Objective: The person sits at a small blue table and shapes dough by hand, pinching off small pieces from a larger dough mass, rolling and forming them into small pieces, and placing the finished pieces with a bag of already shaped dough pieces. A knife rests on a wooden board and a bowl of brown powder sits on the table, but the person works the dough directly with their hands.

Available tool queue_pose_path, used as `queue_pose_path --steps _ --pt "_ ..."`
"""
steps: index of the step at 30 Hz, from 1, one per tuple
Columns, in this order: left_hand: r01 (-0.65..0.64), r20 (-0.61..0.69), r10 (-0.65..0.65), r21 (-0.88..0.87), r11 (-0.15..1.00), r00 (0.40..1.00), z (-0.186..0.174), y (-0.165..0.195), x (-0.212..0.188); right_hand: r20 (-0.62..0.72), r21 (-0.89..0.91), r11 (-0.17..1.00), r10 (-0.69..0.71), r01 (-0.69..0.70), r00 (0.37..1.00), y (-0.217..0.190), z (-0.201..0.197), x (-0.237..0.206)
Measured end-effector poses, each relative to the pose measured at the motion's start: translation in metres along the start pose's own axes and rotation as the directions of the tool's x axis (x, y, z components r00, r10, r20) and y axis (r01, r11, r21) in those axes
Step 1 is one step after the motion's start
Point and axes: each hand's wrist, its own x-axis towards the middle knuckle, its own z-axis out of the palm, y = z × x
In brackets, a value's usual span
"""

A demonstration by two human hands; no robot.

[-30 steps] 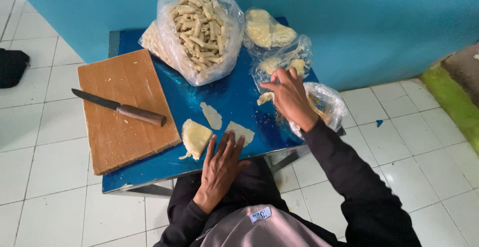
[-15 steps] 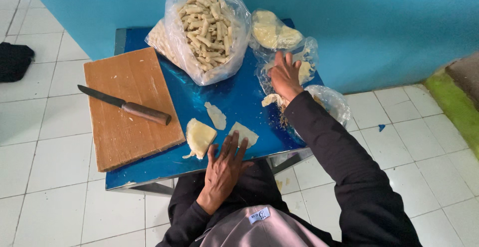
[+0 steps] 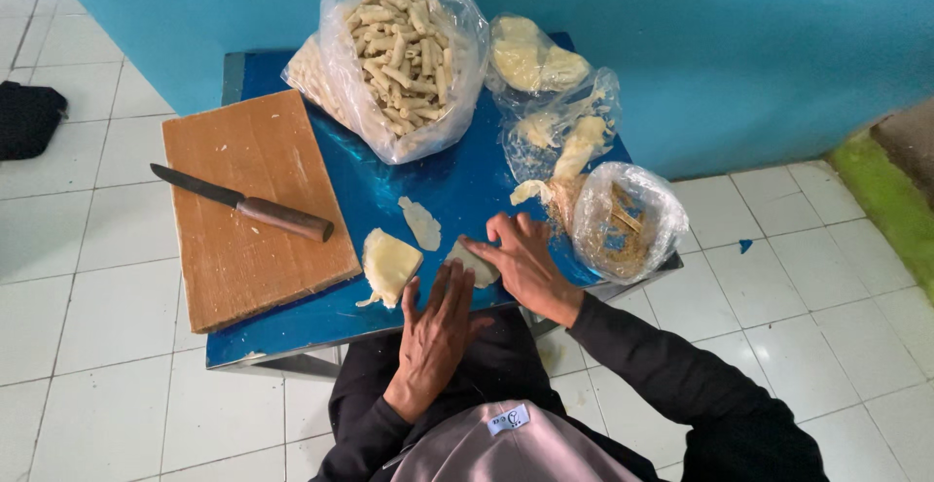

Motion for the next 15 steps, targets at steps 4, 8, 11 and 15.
queue_pose_path --steps 4,8,11,15 --pt "0.005 -0.028 -0.006 -0.013 1.0 1.0 0.003 0.0 -0.003 -0.029 -0.282 0.957 -0.074 0.063 0.997 0.0 -0.01 -0.001" --pt "0.011 -0.02 -0.011 0.026 1.0 1.0 0.005 0.001 -0.002 0.025 -0.204 0.978 -0.036 0.041 0.999 -0.006 -0.007 -0.006" --pt "0.025 -0.012 -0.025 0.006 1.0 1.0 0.003 0.002 0.0 -0.019 -0.265 0.962 -0.078 0.071 0.997 -0.011 -0.001 -0.012" --pt "0.04 -0.003 -0.04 -0.021 0.999 0.999 -0.004 0.007 0.001 -0.065 -0.202 0.979 -0.011 -0.002 0.998 0.008 -0.009 -0.01"
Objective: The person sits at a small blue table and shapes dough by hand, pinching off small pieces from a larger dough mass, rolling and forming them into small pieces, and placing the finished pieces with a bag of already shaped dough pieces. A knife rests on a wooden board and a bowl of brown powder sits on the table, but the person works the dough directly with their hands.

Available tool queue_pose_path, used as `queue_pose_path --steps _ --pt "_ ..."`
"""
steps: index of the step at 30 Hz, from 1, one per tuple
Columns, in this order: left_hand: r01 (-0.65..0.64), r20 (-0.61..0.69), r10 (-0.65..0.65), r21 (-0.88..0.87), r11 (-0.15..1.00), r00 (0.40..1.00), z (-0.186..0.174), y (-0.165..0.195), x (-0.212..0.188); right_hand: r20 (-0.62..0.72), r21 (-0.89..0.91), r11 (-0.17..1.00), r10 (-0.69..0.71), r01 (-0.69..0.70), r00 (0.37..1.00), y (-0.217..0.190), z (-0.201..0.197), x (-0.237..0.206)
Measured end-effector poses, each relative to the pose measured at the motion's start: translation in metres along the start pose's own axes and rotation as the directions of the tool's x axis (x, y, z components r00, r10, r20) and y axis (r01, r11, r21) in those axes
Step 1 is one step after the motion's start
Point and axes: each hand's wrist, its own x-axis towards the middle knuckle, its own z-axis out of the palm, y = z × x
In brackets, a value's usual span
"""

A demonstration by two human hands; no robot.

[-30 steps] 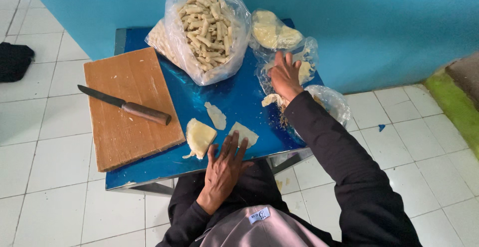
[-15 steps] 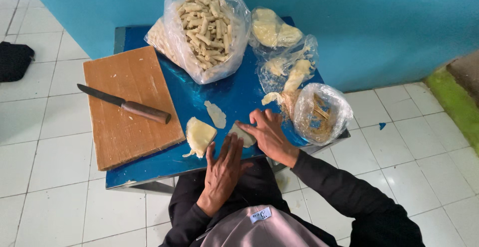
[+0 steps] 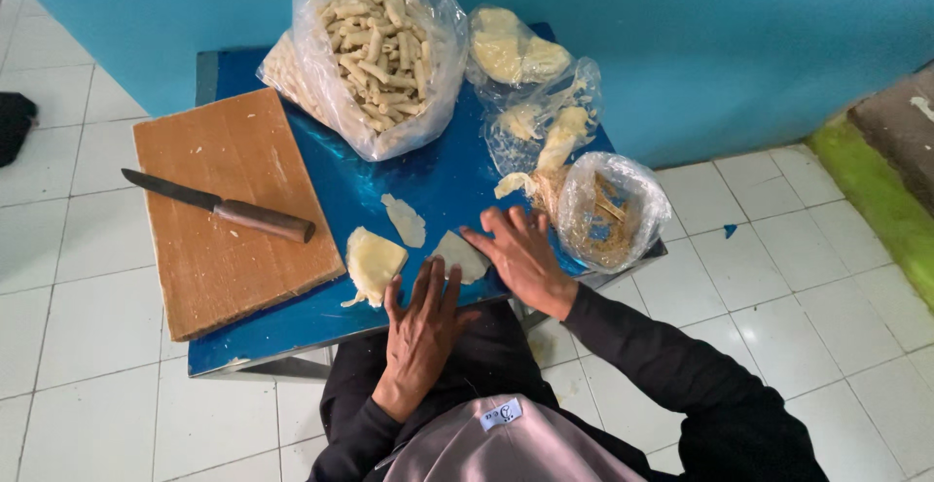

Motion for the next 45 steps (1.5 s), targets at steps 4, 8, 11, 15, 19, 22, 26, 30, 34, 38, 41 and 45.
queue_pose_path --steps 4,8,11,15,19,22,26,30,34,38,41,45 --pt "-0.002 -0.015 0.001 -0.021 1.0 1.0 -0.007 0.003 0.005 -0.125 0.194 0.973 0.148 -0.122 0.981 0.067 -0.034 -0.001" --pt "-0.034 -0.042 0.033 -0.022 0.999 0.999 -0.01 0.002 0.009 0.003 0.151 0.959 0.243 -0.241 0.97 0.125 -0.076 -0.03" --pt "-0.013 -0.047 0.012 -0.025 1.0 0.999 -0.007 0.001 0.009 0.087 0.024 0.94 0.336 -0.339 0.938 0.129 -0.08 -0.057" --pt "0.117 -0.089 -0.117 -0.006 0.993 0.989 0.0 0.002 0.008 0.177 -0.111 0.921 0.387 -0.373 0.905 0.122 -0.06 -0.076" --pt "0.223 -0.126 -0.209 0.111 0.969 0.97 0.004 0.004 0.01 0.052 -0.085 0.95 0.307 -0.302 0.95 0.129 -0.028 -0.078" --pt "0.247 -0.176 -0.223 0.126 0.961 0.959 0.006 0.009 0.017 0.087 -0.053 0.958 0.284 -0.28 0.955 0.14 -0.013 -0.082" --pt "0.289 -0.146 -0.264 0.194 0.937 0.953 0.008 0.013 0.024 0.078 0.052 0.962 0.263 -0.267 0.962 0.148 -0.012 -0.092" --pt "0.294 -0.17 -0.267 0.159 0.943 0.949 0.009 0.015 0.027 0.02 0.082 0.972 0.221 -0.222 0.975 0.144 -0.018 -0.096" --pt "0.296 -0.187 -0.274 0.101 0.95 0.943 0.014 0.016 0.029 0.095 0.084 0.962 0.253 -0.261 0.963 0.137 -0.019 -0.094" --pt "0.244 -0.221 -0.238 0.001 0.97 0.946 0.021 0.016 0.028 0.132 -0.019 0.948 0.318 -0.318 0.939 0.134 -0.022 -0.088" --pt "0.179 -0.238 -0.167 0.028 0.983 0.957 0.026 0.013 0.027 0.093 0.016 0.924 0.379 -0.382 0.921 0.134 -0.039 -0.08" --pt "0.205 -0.271 -0.232 -0.124 0.971 0.934 0.027 0.012 0.028 0.104 0.388 0.778 0.495 -0.494 0.862 0.115 -0.061 -0.055"
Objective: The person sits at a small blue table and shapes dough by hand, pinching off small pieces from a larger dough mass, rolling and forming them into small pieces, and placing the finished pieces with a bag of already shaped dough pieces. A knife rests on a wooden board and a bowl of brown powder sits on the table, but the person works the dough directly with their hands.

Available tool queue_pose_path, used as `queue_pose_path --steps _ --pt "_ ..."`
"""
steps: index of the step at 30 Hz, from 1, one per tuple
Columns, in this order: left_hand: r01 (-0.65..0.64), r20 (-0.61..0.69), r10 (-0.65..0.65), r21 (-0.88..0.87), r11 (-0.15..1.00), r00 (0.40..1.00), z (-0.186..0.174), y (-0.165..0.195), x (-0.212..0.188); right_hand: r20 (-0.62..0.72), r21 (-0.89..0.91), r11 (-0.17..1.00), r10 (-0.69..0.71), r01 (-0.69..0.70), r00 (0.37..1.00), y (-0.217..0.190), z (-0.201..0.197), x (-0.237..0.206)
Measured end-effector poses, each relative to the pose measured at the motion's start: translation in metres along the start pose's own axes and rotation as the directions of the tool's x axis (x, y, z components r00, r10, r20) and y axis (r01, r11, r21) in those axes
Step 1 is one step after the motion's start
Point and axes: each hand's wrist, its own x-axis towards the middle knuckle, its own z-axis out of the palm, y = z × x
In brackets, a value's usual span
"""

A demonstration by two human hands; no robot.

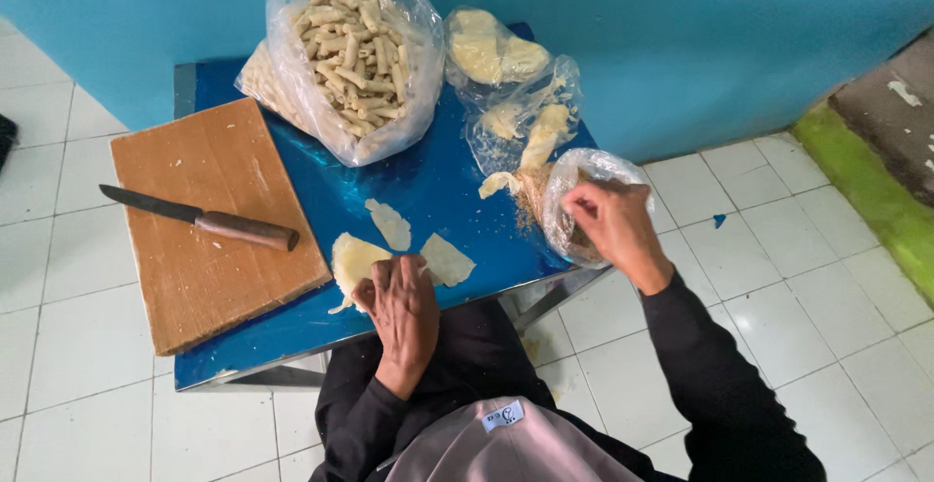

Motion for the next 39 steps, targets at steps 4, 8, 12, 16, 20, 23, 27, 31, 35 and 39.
queue_pose_path --steps 4,8,12,16,20,23,27,31,35,39 --pt "0.044 0.007 -0.043 -0.068 0.997 0.999 -0.004 0.005 0.003 0.082 0.392 0.888 -0.295 0.241 0.952 -0.06 0.05 0.007" --pt "0.012 -0.005 -0.012 -0.141 0.99 1.0 -0.01 0.005 0.005 0.107 0.253 0.892 -0.412 0.376 0.905 -0.095 0.104 -0.003" --pt "0.056 0.004 -0.057 -0.272 0.961 0.998 -0.008 0.001 0.006 0.071 0.184 0.872 -0.472 0.454 0.879 -0.095 0.118 -0.017" --pt "0.284 0.141 -0.247 -0.518 0.806 0.959 0.004 -0.003 0.008 -0.052 0.189 0.83 -0.525 0.524 0.85 -0.09 0.121 -0.025" --pt "0.151 0.078 -0.13 -0.534 0.832 0.989 0.01 -0.011 0.007 0.019 0.173 0.867 -0.476 0.466 0.879 -0.083 0.123 -0.027" --pt "0.121 0.083 -0.091 -0.526 0.842 0.992 0.011 -0.012 0.002 0.142 0.091 0.893 -0.449 0.44 0.882 -0.074 0.118 -0.03" --pt "0.131 0.135 -0.071 -0.52 0.844 0.988 0.01 -0.013 0.001 0.239 -0.167 0.816 -0.511 0.553 0.826 -0.061 0.111 -0.037" --pt "0.133 0.207 -0.03 -0.509 0.85 0.978 0.003 -0.015 0.001 0.26 -0.321 0.689 -0.596 0.65 0.76 -0.056 0.112 -0.047" --pt "0.09 0.273 0.051 -0.48 0.873 0.961 -0.007 -0.014 0.002 0.315 -0.4 0.585 -0.635 0.705 0.706 -0.052 0.104 -0.052" --pt "-0.014 0.256 0.14 -0.439 0.898 0.956 -0.012 -0.011 0.002 0.252 -0.316 0.668 -0.626 0.674 0.738 -0.051 0.092 -0.051"
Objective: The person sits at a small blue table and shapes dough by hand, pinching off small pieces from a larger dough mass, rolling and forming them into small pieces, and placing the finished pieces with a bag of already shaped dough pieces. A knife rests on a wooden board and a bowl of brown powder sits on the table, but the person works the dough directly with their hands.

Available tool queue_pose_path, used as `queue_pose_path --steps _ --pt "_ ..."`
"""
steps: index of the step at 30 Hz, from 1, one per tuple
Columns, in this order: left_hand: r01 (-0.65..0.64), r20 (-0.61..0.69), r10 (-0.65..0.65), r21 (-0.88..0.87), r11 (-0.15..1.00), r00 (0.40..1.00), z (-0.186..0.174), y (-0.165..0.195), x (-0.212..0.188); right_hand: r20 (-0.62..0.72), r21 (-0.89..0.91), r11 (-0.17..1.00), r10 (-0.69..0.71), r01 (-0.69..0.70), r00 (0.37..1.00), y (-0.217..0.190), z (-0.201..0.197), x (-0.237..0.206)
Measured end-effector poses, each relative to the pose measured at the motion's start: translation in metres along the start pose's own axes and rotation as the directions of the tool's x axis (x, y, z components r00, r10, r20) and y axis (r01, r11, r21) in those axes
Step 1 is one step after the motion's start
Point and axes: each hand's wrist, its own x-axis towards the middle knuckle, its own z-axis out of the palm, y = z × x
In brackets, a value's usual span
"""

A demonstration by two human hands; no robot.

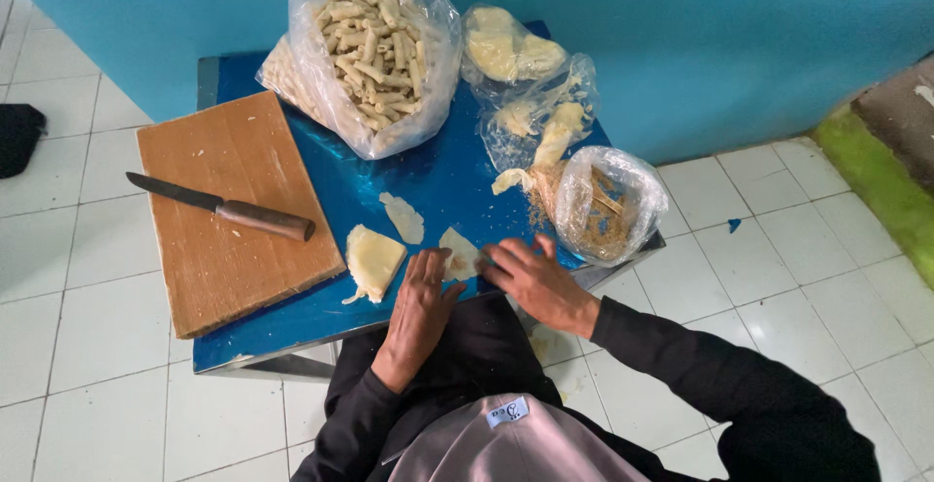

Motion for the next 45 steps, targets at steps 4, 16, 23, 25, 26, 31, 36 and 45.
queue_pose_path --steps 4,16,23,25,26,31,36,45 --pt "0.002 0.001 -0.002 -0.01 1.0 1.0 0.002 0.003 -0.002 -0.06 0.305 0.896 0.355 -0.321 0.933 -0.006 0.001 0.009" --pt "-0.003 -0.008 0.003 -0.034 0.999 1.0 -0.001 0.011 0.0 -0.073 0.428 0.824 0.44 -0.371 0.895 -0.011 0.006 0.018" --pt "-0.009 -0.002 0.009 -0.055 0.998 1.0 -0.004 0.016 0.003 -0.07 0.598 0.709 0.509 -0.372 0.858 -0.011 0.0 0.024" --pt "-0.029 -0.004 0.028 -0.072 0.997 1.0 -0.005 0.016 0.004 -0.043 0.666 0.641 0.544 -0.382 0.838 -0.014 -0.002 0.025" --pt "-0.027 -0.001 0.027 -0.069 0.997 1.0 -0.005 0.016 0.004 -0.058 0.696 0.623 0.543 -0.356 0.838 -0.015 -0.003 0.026" --pt "-0.059 -0.015 0.058 -0.048 0.997 0.998 -0.005 0.011 0.004 -0.16 0.648 0.717 0.458 -0.257 0.874 -0.02 -0.003 0.029" --pt "0.073 0.042 -0.07 -0.07 0.995 0.997 -0.003 0.008 0.003 -0.156 0.556 0.8 0.364 -0.223 0.918 -0.02 0.001 0.028" --pt "-0.065 -0.003 0.065 -0.055 0.996 0.998 -0.007 0.003 0.012 -0.208 0.555 0.821 0.29 -0.131 0.934 -0.011 0.015 0.031"
